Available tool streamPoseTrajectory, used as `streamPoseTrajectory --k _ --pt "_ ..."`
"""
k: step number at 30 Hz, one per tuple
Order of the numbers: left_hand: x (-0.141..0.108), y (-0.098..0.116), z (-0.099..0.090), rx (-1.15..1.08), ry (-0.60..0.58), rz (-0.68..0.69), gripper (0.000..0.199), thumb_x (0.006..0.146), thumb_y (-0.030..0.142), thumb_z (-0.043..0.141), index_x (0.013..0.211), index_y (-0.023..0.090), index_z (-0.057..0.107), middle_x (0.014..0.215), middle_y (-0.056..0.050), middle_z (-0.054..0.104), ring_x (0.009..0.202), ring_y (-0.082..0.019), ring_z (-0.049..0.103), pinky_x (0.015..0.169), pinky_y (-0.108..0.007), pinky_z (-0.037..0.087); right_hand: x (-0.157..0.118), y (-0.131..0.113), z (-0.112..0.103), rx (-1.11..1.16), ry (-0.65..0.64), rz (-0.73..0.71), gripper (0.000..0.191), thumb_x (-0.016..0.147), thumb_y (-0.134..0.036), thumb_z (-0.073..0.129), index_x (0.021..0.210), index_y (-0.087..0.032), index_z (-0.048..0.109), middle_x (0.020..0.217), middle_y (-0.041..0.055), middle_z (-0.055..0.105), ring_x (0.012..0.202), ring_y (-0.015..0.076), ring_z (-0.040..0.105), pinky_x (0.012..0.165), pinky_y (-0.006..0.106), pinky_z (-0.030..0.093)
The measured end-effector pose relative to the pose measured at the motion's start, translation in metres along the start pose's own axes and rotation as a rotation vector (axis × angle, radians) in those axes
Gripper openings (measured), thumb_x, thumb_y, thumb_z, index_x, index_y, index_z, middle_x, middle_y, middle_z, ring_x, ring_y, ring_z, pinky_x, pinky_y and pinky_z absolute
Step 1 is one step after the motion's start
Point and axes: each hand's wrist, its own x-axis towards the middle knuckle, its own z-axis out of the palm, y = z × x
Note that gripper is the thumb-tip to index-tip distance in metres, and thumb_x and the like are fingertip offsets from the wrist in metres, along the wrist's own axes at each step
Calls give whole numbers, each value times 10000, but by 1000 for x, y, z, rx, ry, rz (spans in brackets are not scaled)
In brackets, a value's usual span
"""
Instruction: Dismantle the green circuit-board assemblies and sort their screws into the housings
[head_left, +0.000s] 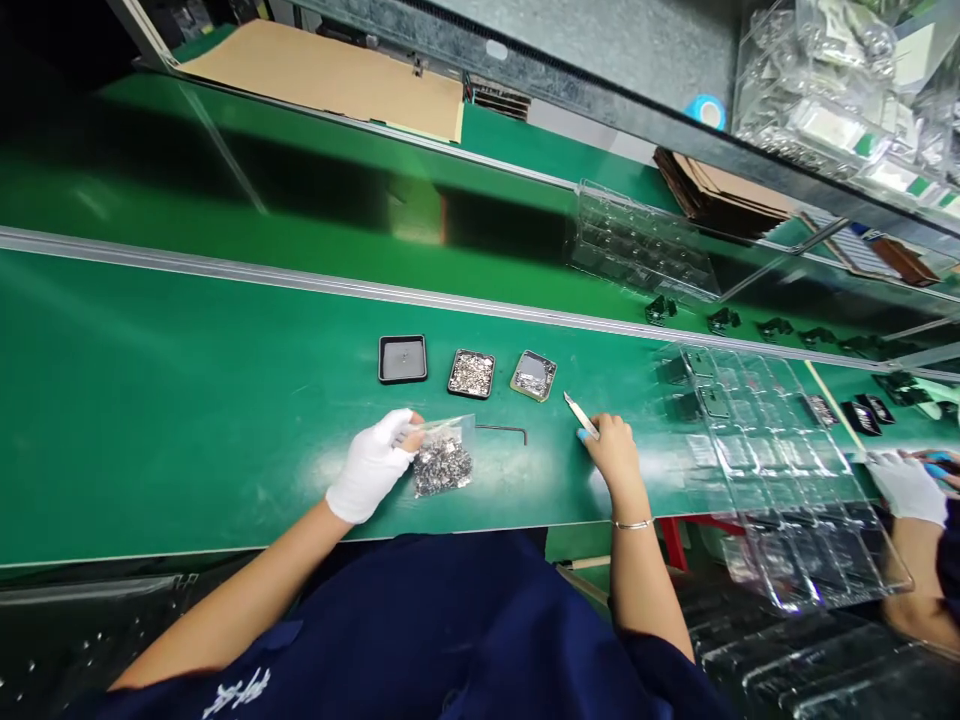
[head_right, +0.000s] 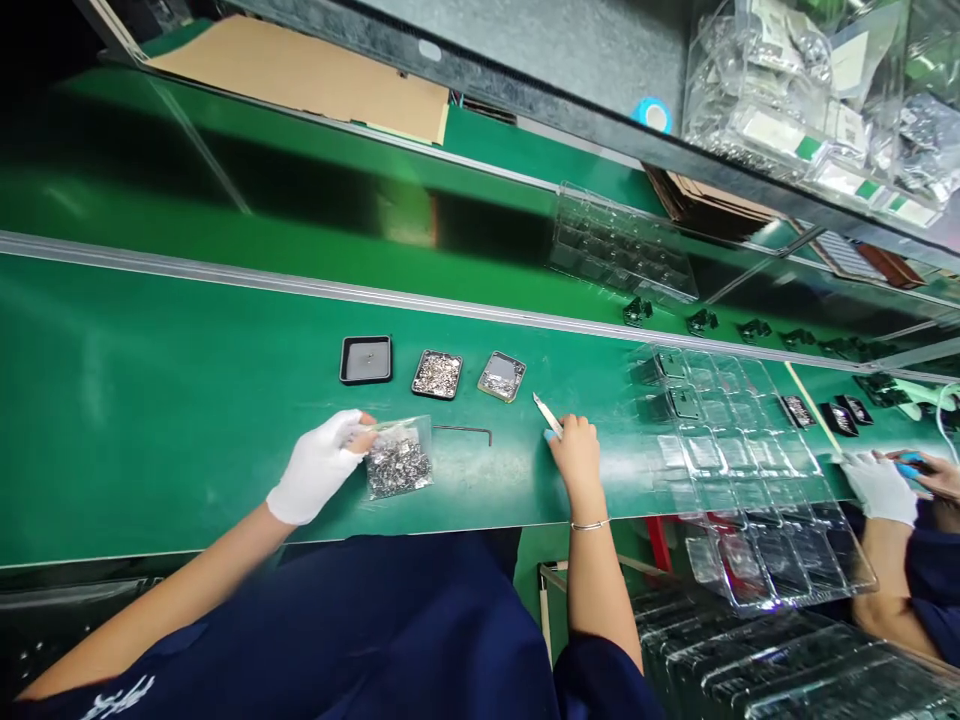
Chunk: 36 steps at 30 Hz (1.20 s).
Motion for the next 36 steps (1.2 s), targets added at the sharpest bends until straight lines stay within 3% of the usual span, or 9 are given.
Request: streamPoseTrajectory --k 3,7,12,16,19,25,28,31,36 --pt "2 -5 3 8 -25 -17 239 840 430 475 806 213 568 625 44 571 571 -132 531 580 -244 411 -5 14 9 -167 -84 33 158 900 -271 512 949 -133 572 924 123 624 854 225 597 702 296 422" --pt "6 -8 4 -93 -63 -71 239 856 414 455 753 209 523 582 44 528 532 -127 521 546 -247 417 -11 12 19 -198 -46 53 135 919 -196 441 999 -123 521 941 116 616 768 190 606 591 262 368" --pt "11 -11 6 -356 -163 -233 258 793 381 553 979 204 525 595 44 577 527 -157 595 518 -272 487 -14 7 28 -112 -12 -2 161 946 -199 373 1011 -145 511 946 102 610 734 180 595 551 261 330" --pt "12 -17 7 -506 -311 -303 198 758 373 610 822 201 535 614 3 625 585 -188 652 536 -292 531 -17 10 35 53 12 -76 245 942 -384 417 988 -169 528 922 89 608 757 199 585 567 262 350" --pt "10 -18 7 -493 -305 -262 198 781 377 597 728 204 517 606 -4 621 564 -171 630 518 -273 512 -26 4 34 246 -31 -192 285 925 -426 412 861 -183 547 832 75 597 748 203 579 615 280 402" --pt "5 -1 10 -394 -237 -170 189 823 391 548 770 214 506 575 34 560 514 -135 540 510 -252 449 -53 -54 10 721 -295 -480 307 984 -351 321 1066 -195 572 843 40 658 738 163 619 708 279 478" --pt "3 10 11 -275 -222 -99 195 843 390 514 760 213 504 583 42 545 528 -127 516 539 -250 426 -57 -81 2 645 -295 -686 282 991 -304 337 1044 -198 593 967 65 653 877 174 607 788 287 466" --pt "-1 18 9 -159 -201 -44 212 863 399 481 759 214 494 597 44 542 547 -129 516 561 -253 411 -57 -95 0 397 -211 -722 213 969 -265 418 1017 -193 612 937 59 632 838 167 582 699 253 441" --pt "-4 22 7 12 -174 29 210 885 383 440 766 220 496 598 47 534 558 -131 509 581 -249 385 -57 -101 -3 62 -19 -831 345 954 -190 443 1275 -249 554 862 55 621 755 177 521 591 279 353"
